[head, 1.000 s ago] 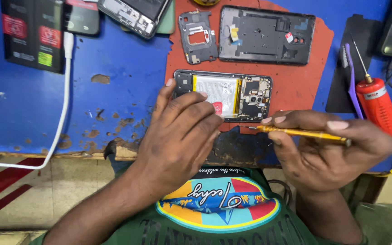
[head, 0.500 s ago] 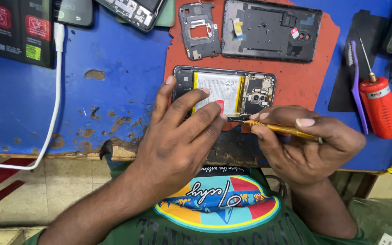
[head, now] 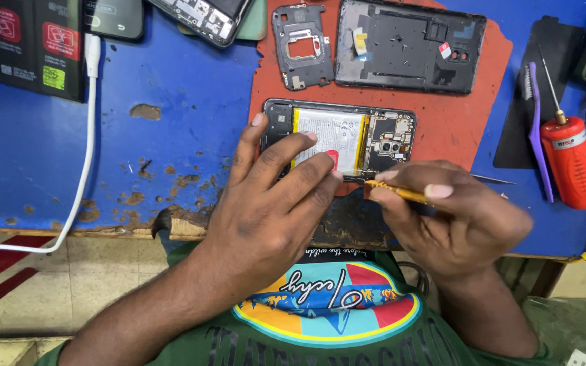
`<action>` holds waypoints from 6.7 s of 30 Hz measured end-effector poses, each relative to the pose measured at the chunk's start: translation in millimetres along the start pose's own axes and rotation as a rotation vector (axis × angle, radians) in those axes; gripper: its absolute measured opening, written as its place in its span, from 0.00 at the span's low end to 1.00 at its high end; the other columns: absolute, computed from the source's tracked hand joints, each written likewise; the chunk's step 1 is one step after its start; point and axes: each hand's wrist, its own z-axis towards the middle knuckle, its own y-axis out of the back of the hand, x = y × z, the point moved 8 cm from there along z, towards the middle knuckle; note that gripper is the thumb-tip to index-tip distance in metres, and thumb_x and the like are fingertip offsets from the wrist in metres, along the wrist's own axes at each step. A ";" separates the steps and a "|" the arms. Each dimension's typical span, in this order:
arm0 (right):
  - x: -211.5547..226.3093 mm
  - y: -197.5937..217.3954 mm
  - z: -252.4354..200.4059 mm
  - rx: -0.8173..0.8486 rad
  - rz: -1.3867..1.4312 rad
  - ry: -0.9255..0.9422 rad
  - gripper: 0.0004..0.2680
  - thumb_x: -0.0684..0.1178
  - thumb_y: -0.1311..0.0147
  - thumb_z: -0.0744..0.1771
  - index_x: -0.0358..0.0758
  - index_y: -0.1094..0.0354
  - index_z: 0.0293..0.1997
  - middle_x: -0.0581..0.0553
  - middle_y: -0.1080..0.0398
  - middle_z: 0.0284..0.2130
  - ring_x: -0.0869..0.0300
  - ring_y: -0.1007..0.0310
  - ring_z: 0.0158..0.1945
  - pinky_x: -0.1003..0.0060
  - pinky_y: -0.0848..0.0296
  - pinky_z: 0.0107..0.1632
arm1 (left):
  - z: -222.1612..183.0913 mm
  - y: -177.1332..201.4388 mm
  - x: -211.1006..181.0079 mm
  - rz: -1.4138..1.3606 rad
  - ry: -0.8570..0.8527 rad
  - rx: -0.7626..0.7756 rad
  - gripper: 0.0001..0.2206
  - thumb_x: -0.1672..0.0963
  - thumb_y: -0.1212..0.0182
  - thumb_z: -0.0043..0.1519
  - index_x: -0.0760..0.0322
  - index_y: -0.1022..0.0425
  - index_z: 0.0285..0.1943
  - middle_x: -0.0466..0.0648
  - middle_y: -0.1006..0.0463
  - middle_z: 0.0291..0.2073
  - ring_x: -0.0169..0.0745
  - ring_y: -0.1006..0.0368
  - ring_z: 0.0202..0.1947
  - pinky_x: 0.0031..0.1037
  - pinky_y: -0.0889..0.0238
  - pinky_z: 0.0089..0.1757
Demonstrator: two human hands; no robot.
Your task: The person uses tweezers and a screwdriver to remove and reattach small components inside a disassembled smartphone. They then use a hot air gun on the motherboard area and briefly test the screen before continuing work on the internal parts.
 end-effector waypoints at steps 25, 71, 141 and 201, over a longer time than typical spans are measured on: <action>29.6 -5.4 34.7 0.323 -0.047 0.037 0.07 0.35 0.39 0.62 0.30 0.37 0.34 0.36 0.23 0.42 0.56 0.20 0.32 0.62 0.20 0.34 | 3.3 3.9 -0.7 0.018 -0.011 -0.029 0.13 0.61 0.35 0.59 0.72 0.20 0.52 0.53 0.26 0.54 0.54 0.34 0.63 0.63 0.56 0.68; -69.2 73.1 -82.3 -0.218 0.154 -0.299 0.15 0.36 0.43 0.76 0.35 0.54 0.61 0.29 0.24 0.39 0.49 0.16 0.45 0.62 0.14 0.54 | 2.1 1.8 -6.3 0.404 -0.211 0.308 0.20 0.54 0.46 0.65 0.59 0.25 0.66 0.50 0.31 0.66 0.54 0.42 0.72 0.67 0.59 0.66; -71.5 70.1 -88.4 -0.259 0.193 -0.254 0.16 0.37 0.43 0.76 0.36 0.56 0.58 0.30 0.24 0.35 0.50 0.17 0.39 0.57 0.15 0.51 | 19.8 -5.4 -8.0 0.187 -0.064 0.260 0.21 0.61 0.38 0.58 0.66 0.24 0.63 0.51 0.26 0.59 0.55 0.37 0.70 0.66 0.59 0.68; 1.9 23.6 -14.5 -0.079 0.138 -0.276 0.28 0.45 0.29 0.61 0.34 0.41 0.66 0.31 0.36 0.61 0.50 0.28 0.60 0.61 0.23 0.58 | 52.1 -17.1 3.1 -1.267 0.478 -0.207 0.22 0.65 0.40 0.65 0.67 0.42 0.66 0.50 0.26 0.56 0.34 0.26 0.57 0.31 0.29 0.58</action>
